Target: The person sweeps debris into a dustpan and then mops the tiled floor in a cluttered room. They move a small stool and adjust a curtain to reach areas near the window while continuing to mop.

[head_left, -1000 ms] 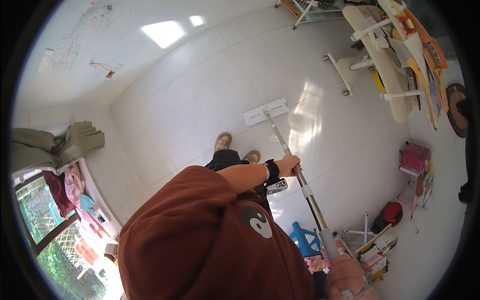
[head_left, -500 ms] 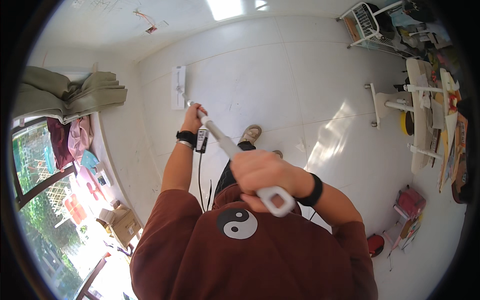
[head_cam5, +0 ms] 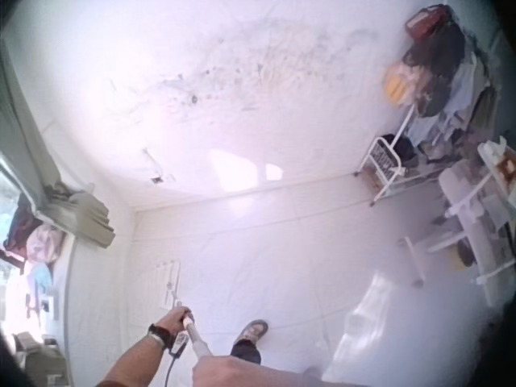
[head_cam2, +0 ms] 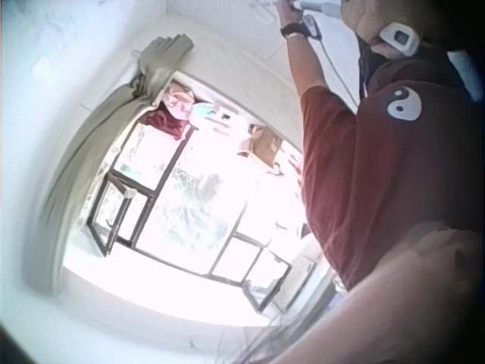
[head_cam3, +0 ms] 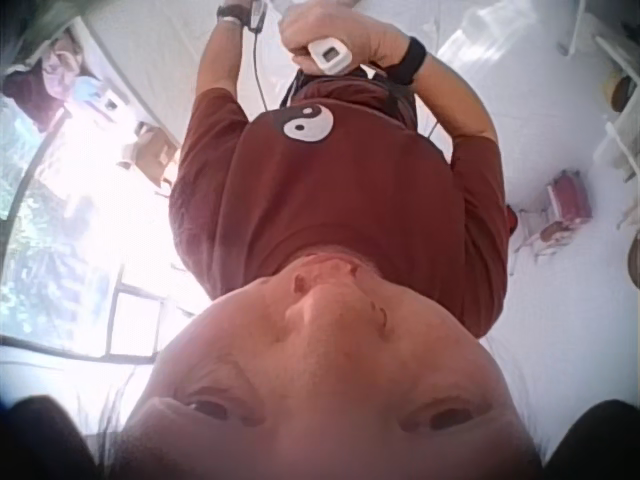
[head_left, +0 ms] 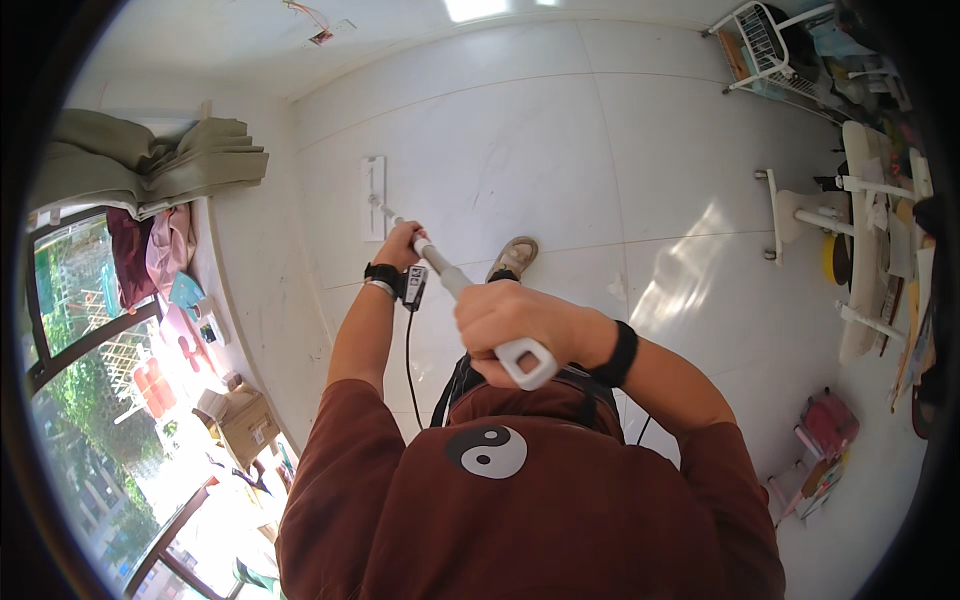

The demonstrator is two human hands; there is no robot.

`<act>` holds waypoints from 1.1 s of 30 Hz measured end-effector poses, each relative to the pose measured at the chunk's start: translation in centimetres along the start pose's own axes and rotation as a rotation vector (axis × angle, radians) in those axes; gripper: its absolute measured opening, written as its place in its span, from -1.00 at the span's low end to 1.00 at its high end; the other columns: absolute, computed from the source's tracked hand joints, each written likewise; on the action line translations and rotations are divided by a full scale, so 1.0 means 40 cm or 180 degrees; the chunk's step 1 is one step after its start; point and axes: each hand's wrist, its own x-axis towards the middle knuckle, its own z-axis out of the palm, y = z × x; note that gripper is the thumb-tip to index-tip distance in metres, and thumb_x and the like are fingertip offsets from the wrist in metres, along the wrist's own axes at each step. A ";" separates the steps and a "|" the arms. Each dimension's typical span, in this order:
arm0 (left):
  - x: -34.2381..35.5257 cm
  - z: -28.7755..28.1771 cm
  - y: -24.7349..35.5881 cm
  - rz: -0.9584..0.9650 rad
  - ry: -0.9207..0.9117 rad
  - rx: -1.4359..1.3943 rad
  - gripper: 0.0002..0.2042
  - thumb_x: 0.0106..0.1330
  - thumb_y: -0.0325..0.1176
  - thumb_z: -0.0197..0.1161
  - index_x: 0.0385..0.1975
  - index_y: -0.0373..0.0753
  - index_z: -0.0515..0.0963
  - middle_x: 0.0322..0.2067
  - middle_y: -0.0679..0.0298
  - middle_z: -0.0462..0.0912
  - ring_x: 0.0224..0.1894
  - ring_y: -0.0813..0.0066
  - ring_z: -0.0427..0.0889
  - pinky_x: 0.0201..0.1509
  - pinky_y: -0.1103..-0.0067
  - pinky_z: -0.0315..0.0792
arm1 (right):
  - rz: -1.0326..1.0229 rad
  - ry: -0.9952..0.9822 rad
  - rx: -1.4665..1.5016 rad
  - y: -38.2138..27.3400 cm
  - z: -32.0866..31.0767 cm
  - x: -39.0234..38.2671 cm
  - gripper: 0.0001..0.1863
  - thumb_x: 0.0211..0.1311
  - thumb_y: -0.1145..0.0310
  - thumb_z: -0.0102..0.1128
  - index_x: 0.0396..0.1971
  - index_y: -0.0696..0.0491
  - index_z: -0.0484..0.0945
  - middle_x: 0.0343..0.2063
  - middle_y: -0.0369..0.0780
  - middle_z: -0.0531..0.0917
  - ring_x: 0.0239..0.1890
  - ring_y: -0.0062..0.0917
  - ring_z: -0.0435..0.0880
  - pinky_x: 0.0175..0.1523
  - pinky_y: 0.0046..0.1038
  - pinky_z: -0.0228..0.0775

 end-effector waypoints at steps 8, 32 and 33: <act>-0.177 0.829 -0.226 0.2620 -0.1777 0.2907 -0.75 -0.04 -0.39 0.39 -0.49 -0.28 0.42 -0.55 0.11 0.55 -0.49 0.18 0.59 -0.39 0.40 0.47 | 0.0728 0.1538 -0.0785 -0.546 0.097 -0.715 -0.82 -0.34 0.59 0.19 -0.77 0.15 0.32 -0.72 -0.19 0.40 -0.60 -0.29 0.45 -0.47 -0.34 0.29; -0.519 0.766 -0.218 -0.1020 0.0100 -0.2284 -0.92 0.19 -0.49 0.14 -0.48 -0.29 0.38 -0.61 0.23 0.44 -0.56 0.33 0.50 -0.47 0.39 0.47 | 0.0250 0.0590 -0.0180 -0.664 0.237 -0.589 -0.84 -0.34 0.63 0.19 -0.78 0.13 0.37 -0.76 -0.22 0.41 -0.73 -0.37 0.43 -0.52 -0.36 0.31; -0.481 0.633 -0.218 -0.0941 0.0363 -0.2482 -0.92 0.21 -0.48 0.14 -0.46 -0.27 0.38 -0.60 0.25 0.44 -0.55 0.35 0.49 -0.46 0.40 0.46 | 0.0194 0.0601 0.0014 -0.575 0.254 -0.531 -0.83 -0.36 0.66 0.18 -0.76 0.13 0.36 -0.74 -0.20 0.39 -0.70 -0.32 0.42 -0.53 -0.33 0.26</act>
